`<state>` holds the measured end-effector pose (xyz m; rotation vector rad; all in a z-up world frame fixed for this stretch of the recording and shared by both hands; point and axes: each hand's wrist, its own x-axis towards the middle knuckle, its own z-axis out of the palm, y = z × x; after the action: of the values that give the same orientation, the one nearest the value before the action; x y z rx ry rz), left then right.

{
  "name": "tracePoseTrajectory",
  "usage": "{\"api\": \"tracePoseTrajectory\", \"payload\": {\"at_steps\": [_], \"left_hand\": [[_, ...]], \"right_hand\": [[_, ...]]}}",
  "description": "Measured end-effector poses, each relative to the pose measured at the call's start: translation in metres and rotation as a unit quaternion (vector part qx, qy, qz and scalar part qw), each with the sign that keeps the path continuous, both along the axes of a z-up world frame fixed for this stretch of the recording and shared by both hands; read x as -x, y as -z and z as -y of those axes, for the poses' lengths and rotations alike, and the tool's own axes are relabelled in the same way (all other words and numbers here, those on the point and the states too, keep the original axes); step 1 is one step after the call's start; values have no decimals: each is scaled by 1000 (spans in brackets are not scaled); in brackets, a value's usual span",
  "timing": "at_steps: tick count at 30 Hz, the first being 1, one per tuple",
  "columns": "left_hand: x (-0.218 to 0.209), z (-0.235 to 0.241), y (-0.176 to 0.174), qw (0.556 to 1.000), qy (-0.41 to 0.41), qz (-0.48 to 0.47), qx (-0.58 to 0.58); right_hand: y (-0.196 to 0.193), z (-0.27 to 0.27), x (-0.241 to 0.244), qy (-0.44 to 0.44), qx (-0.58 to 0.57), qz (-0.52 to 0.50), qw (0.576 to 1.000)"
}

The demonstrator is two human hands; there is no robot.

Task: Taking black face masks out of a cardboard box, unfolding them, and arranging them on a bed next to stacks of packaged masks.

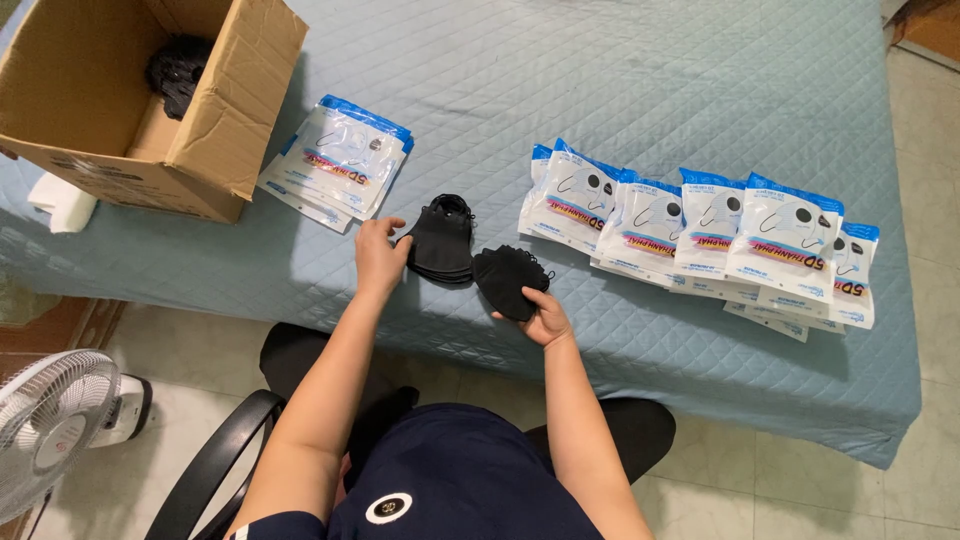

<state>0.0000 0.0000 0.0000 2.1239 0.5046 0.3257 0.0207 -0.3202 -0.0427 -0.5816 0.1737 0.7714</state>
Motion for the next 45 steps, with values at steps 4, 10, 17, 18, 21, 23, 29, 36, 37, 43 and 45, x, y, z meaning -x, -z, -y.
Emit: {"api": "tracePoseTrajectory", "payload": {"at_steps": [4,10,17,18,21,23,29,36,37,43,45], "left_hand": [[-3,20,2,991,70,79,-87],[5,61,-14,961,223,86,-143],[6,77,-12,933,256,97,-236],[6,77,-9,928,247,111,-256],[7,81,-3,913,233,146,-302],[9,84,-8,902,227,166,-327],[7,74,-25,966,240,80,-48],[3,44,-65,971,166,37,166],[4,40,-68,969,156,37,189],[-2,29,-61,942,75,48,324],[-4,27,-57,931,68,45,356]], "right_hand": [[4,0,-2,-8,0,-1,1000],[7,2,-1,-16,-5,8,1000],[-1,0,0,-19,-9,16,1000],[-4,-1,1,-19,-7,16,1000],[-8,-1,1,-19,-6,16,1000],[-7,-1,1,-19,-6,16,1000],[-4,1,-2,-25,-15,22,999],[26,5,-10,-39,-15,36,998],[32,6,-10,-41,-15,38,998],[99,20,-23,-44,-19,41,998],[98,19,-22,-43,-15,45,998]]}}
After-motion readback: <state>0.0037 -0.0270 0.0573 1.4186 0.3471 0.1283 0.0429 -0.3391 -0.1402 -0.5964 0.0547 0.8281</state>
